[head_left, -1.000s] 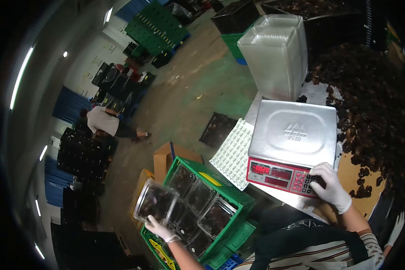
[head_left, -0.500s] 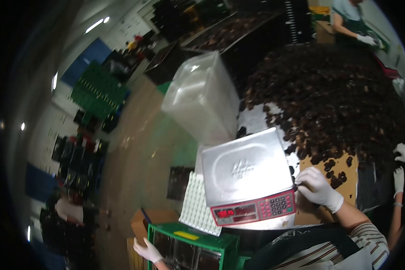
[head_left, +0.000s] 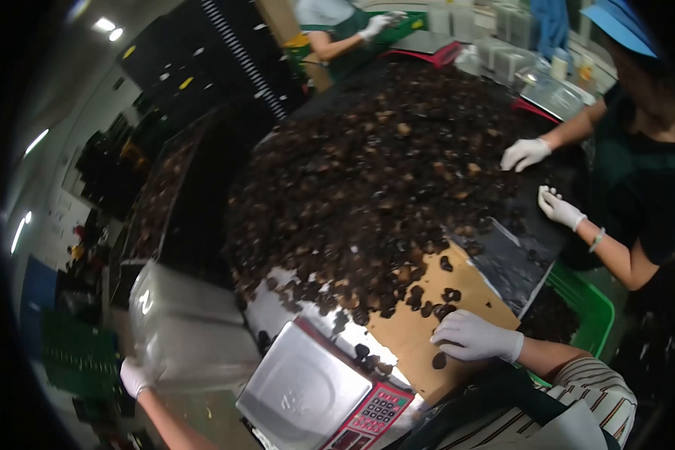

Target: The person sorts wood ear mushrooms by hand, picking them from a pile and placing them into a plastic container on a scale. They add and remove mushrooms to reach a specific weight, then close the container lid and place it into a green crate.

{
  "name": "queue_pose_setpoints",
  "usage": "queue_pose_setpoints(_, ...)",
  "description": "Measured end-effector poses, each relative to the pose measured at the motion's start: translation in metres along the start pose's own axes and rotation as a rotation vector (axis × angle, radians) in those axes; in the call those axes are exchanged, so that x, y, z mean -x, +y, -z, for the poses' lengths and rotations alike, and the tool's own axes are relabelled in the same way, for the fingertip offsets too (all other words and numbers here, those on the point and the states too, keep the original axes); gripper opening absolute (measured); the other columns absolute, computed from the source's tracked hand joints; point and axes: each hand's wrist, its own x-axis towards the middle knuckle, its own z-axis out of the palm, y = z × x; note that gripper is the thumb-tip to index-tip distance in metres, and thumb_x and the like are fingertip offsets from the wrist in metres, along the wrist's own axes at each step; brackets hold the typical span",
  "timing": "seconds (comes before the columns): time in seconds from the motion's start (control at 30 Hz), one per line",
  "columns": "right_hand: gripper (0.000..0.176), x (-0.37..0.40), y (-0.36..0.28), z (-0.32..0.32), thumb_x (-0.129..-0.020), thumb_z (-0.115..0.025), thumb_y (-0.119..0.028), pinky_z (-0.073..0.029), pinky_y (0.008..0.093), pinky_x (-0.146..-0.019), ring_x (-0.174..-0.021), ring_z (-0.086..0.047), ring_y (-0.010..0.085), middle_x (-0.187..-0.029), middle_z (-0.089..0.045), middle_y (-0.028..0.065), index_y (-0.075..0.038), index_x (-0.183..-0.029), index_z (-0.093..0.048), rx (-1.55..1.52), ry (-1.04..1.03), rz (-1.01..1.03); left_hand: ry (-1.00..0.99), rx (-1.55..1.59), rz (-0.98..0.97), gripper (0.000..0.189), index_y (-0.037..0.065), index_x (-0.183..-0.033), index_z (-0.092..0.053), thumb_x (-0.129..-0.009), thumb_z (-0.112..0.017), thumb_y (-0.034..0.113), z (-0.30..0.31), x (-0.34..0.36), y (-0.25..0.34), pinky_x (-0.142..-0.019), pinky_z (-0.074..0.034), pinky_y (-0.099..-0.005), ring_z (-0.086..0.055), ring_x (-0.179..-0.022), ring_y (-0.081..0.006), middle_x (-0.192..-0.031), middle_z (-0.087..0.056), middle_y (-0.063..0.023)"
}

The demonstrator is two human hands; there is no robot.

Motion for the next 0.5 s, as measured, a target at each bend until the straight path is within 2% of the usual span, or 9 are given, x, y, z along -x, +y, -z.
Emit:
queue_pose_setpoints(0.03,0.016,0.004,0.005,0.003,-0.085,-0.058,-0.017,-0.044,0.0376,-0.087,-0.097,-0.058,0.0242,-0.097,-0.064,0.0047,-0.009,-0.098,-0.066,0.016,0.018,-0.024,0.083,-0.034,0.001,0.063,-0.002,-0.083,-0.059,-0.041,-0.095,0.029,0.01,0.01,0.013,-0.07,-0.052,-0.0384,-0.063,-0.074,-0.0335,-0.08,-0.065,-0.0184)
queue_pose_setpoints(0.07,0.016,0.007,0.01,0.005,-0.085,-0.059,-0.016,-0.044,0.0375,-0.087,-0.097,-0.059,0.0241,-0.096,-0.064,0.0048,-0.009,-0.098,-0.066,0.026,0.029,-0.042,0.074,-0.042,0.095,0.049,0.0,-0.078,-0.056,-0.049,-0.089,0.02,0.021,0.021,0.034,-0.07,-0.052,-0.0393,-0.062,-0.072,-0.035,-0.078,-0.064,-0.0189)
queue_pose_setpoints(0.13,0.014,0.005,0.021,0.006,-0.084,-0.06,-0.014,-0.045,0.0379,-0.083,-0.092,-0.06,0.025,-0.09,-0.064,0.0054,-0.009,-0.096,-0.065,0.041,0.093,-0.062,0.169,-0.01,0.115,0.029,0.0,-0.074,-0.052,-0.059,-0.076,0.01,-0.001,0.007,0.022,-0.067,-0.05,-0.0409,-0.061,-0.071,-0.0373,-0.077,-0.063,-0.021)
queue_pose_setpoints(0.23,0.014,-0.011,0.033,0.01,-0.084,-0.061,-0.013,-0.044,0.0371,-0.084,-0.092,-0.059,0.0249,-0.091,-0.064,0.0058,-0.009,-0.096,-0.065,0.039,0.11,-0.063,0.179,-0.089,-0.029,0.015,0.001,-0.074,-0.053,-0.064,-0.063,0.005,-0.009,0.003,0.002,-0.065,-0.049,-0.0423,-0.058,-0.069,-0.0395,-0.075,-0.061,-0.0223)
queue_pose_setpoints(0.33,0.015,-0.041,0.047,0.002,-0.084,-0.061,-0.013,-0.044,0.0375,-0.085,-0.092,-0.059,0.0254,-0.093,-0.064,0.0061,-0.008,-0.097,-0.065,-0.015,0.172,0.025,0.197,0.003,-0.025,0.01,0.002,-0.073,-0.053,-0.067,-0.06,0.004,-0.029,-0.015,-0.03,-0.064,-0.048,-0.0427,-0.058,-0.068,-0.04,-0.074,-0.06,-0.0223)
queue_pose_setpoints(0.37,0.015,-0.055,0.051,0.0,-0.084,-0.061,-0.013,-0.044,0.037,-0.084,-0.092,-0.058,0.0238,-0.093,-0.063,0.0055,-0.008,-0.097,-0.065,0.018,0.14,0.057,0.221,0.041,-0.026,0.007,0.002,-0.075,-0.052,-0.071,-0.058,0.001,-0.032,-0.017,-0.038,-0.067,-0.047,-0.041,-0.056,-0.069,-0.0393,-0.076,-0.059,-0.0215)
queue_pose_setpoints(0.47,0.016,-0.092,0.048,-0.005,-0.082,-0.063,-0.014,-0.044,0.0364,-0.083,-0.093,-0.058,0.0231,-0.092,-0.062,0.0059,-0.007,-0.097,-0.064,-0.003,0.208,0.187,0.445,0.026,-0.072,0.006,0.002,-0.082,-0.053,-0.079,-0.057,-0.001,-0.017,-0.005,-0.028,-0.072,-0.047,-0.0381,-0.054,-0.073,-0.0356,-0.081,-0.059,-0.0193)
queue_pose_setpoints(0.5,0.018,-0.104,0.048,-0.008,-0.081,-0.065,-0.016,-0.043,0.0352,-0.081,-0.094,-0.058,0.0235,-0.094,-0.061,0.007,-0.007,-0.096,-0.064,0.121,0.281,0.309,0.521,0.151,-0.047,0.008,0.001,-0.093,-0.055,-0.088,-0.059,0.006,-0.012,-0.002,-0.032,-0.077,-0.046,-0.0352,-0.053,-0.077,-0.0288,-0.087,-0.059,-0.0156)
